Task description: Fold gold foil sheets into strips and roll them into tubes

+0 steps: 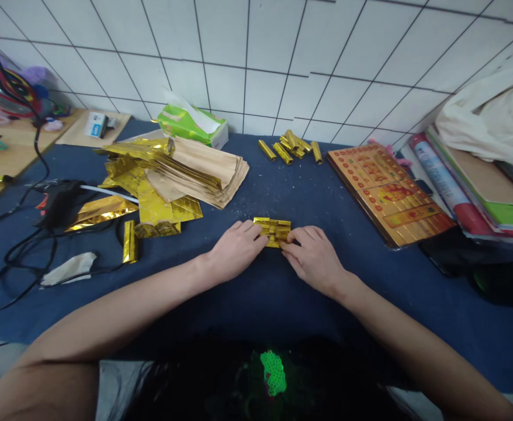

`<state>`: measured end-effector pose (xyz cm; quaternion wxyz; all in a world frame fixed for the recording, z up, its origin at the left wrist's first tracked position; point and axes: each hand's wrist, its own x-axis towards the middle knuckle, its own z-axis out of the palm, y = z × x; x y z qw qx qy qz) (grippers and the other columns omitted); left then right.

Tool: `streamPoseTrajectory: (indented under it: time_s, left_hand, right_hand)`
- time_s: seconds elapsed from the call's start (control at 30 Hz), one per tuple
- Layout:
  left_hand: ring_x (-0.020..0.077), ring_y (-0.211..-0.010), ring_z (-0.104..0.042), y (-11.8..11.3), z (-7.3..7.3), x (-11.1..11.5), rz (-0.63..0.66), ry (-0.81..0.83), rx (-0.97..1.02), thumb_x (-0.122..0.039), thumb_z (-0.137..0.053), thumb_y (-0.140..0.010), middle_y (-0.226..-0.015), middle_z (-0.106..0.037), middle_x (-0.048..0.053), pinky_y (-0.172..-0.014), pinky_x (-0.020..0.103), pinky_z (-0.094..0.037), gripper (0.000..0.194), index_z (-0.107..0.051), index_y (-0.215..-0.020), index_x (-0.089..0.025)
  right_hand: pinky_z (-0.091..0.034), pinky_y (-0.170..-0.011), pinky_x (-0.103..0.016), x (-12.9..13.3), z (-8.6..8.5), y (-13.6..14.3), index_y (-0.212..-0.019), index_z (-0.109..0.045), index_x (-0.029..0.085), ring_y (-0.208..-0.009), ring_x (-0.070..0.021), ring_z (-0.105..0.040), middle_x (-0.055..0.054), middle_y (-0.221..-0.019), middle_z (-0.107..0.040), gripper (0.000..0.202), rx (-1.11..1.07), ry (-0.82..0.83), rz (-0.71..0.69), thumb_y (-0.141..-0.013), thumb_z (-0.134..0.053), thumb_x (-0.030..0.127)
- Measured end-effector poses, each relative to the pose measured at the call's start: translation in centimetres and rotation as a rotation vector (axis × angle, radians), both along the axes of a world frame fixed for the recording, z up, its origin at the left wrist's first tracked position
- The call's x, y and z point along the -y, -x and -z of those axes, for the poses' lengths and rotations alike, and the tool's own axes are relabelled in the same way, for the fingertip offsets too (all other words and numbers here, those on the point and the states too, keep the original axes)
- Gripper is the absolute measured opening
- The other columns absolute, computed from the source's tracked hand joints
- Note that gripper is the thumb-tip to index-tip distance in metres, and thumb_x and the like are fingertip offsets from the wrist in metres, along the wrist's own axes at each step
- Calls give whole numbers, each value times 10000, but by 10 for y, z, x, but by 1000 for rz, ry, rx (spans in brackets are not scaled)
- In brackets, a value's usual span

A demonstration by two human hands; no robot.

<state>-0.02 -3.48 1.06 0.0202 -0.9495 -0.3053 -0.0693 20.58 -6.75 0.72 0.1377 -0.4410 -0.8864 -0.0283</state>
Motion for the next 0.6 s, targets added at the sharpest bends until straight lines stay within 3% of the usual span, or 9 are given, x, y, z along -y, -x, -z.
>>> streamPoseTrajectory:
  time_s: [0.6]
  left_hand:
    - [208, -840, -494, -1, 5, -1, 29, 31, 26, -106, -383, -855, -883, -557, 85, -745, 338, -441, 162, -545, -858, -117]
  right_hand:
    - [-456, -745, -356, -6, 7, -4, -857, -647, 141, -824, -204, -511, -98, -851, -616, 204, -83, -11, -74, -848, -443, 144]
